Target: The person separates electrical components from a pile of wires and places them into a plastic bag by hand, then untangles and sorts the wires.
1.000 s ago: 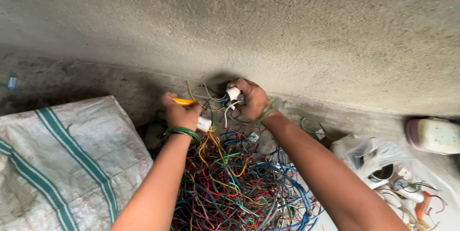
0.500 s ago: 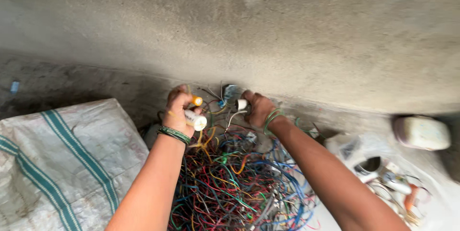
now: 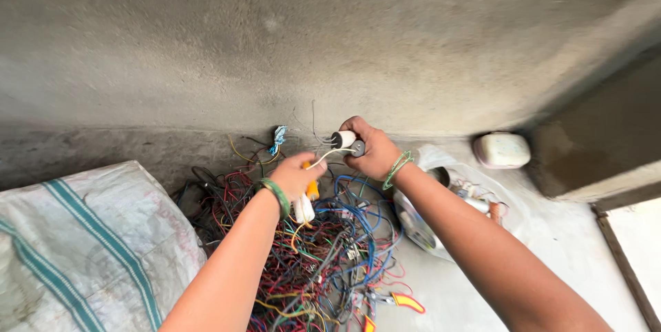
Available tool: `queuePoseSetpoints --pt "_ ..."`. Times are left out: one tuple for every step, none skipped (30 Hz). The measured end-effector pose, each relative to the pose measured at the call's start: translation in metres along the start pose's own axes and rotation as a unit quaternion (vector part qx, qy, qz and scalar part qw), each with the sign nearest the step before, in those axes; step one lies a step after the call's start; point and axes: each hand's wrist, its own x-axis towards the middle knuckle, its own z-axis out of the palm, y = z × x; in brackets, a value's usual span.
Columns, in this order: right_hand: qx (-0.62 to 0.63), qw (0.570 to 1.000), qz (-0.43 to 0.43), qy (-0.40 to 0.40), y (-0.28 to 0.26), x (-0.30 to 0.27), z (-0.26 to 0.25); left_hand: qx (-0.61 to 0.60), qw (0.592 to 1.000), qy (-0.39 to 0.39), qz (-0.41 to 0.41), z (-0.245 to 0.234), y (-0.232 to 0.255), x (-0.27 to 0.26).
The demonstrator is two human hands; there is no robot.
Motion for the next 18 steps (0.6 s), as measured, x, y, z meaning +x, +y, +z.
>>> queuePoseSetpoints --pt "0.001 1.000 -0.005 0.002 -0.003 -0.005 -0.004 0.132 0.991 -0.031 -0.004 0.001 0.005 -0.009" --pt "-0.029 0.999 -0.027 -0.003 -0.005 -0.009 -0.010 0.263 0.963 -0.061 -0.009 0.003 0.009 -0.016" --pt "-0.056 0.997 -0.049 -0.008 -0.007 -0.013 -0.013 0.267 0.962 -0.056 -0.008 0.001 0.014 -0.022" --pt "-0.053 0.997 -0.055 -0.007 -0.007 -0.016 -0.014 0.335 0.941 -0.051 0.000 -0.004 0.020 -0.024" --pt "-0.089 0.995 -0.052 -0.008 -0.008 -0.017 -0.016 0.403 0.914 -0.046 0.009 -0.009 0.027 -0.025" --pt "-0.124 0.991 -0.049 -0.008 -0.007 -0.018 -0.019 0.407 0.912 -0.040 0.011 -0.015 0.032 -0.026" --pt "-0.121 0.991 -0.053 -0.004 -0.006 -0.019 -0.019 0.465 0.884 -0.055 0.000 -0.020 0.035 -0.028" --pt "-0.130 0.990 -0.058 0.008 -0.004 -0.019 -0.017 0.520 0.851 -0.069 -0.011 -0.026 0.037 -0.028" --pt "-0.139 0.988 -0.061 0.020 -0.002 -0.021 -0.016 0.524 0.849 -0.068 -0.012 -0.031 0.037 -0.028" --pt "-0.136 0.989 -0.062 0.023 0.002 -0.021 -0.020 0.561 0.826 -0.039 -0.027 -0.038 0.037 -0.026" --pt "-0.175 0.983 -0.029 0.054 0.007 -0.021 -0.027 0.596 0.802 -0.012 -0.042 -0.044 0.035 -0.025" --pt "-0.213 0.973 0.005 0.085 0.011 -0.023 -0.033 0.599 0.800 -0.012 -0.043 -0.049 0.031 -0.026" --pt "-0.210 0.974 0.005 0.086 0.015 -0.028 -0.037 0.535 0.843 0.019 -0.044 -0.053 0.028 -0.029" --pt "-0.189 0.975 0.017 0.116 0.019 -0.034 -0.041 0.469 0.881 0.050 -0.045 -0.054 0.027 -0.032" --pt "-0.169 0.974 0.029 0.147 0.022 -0.040 -0.043 0.472 0.879 0.049 -0.045 -0.048 0.026 -0.033" --pt "-0.167 0.974 0.030 0.149 0.024 -0.046 -0.043 0.307 0.946 0.083 -0.064 -0.036 0.026 -0.034" --pt "-0.123 0.975 0.011 0.183 0.026 -0.054 -0.042 0.131 0.982 0.112 -0.082 -0.019 0.026 -0.034" --pt "-0.078 0.973 -0.008 0.217 0.028 -0.060 -0.043 -0.021 0.987 0.110 -0.116 0.001 0.028 -0.032"
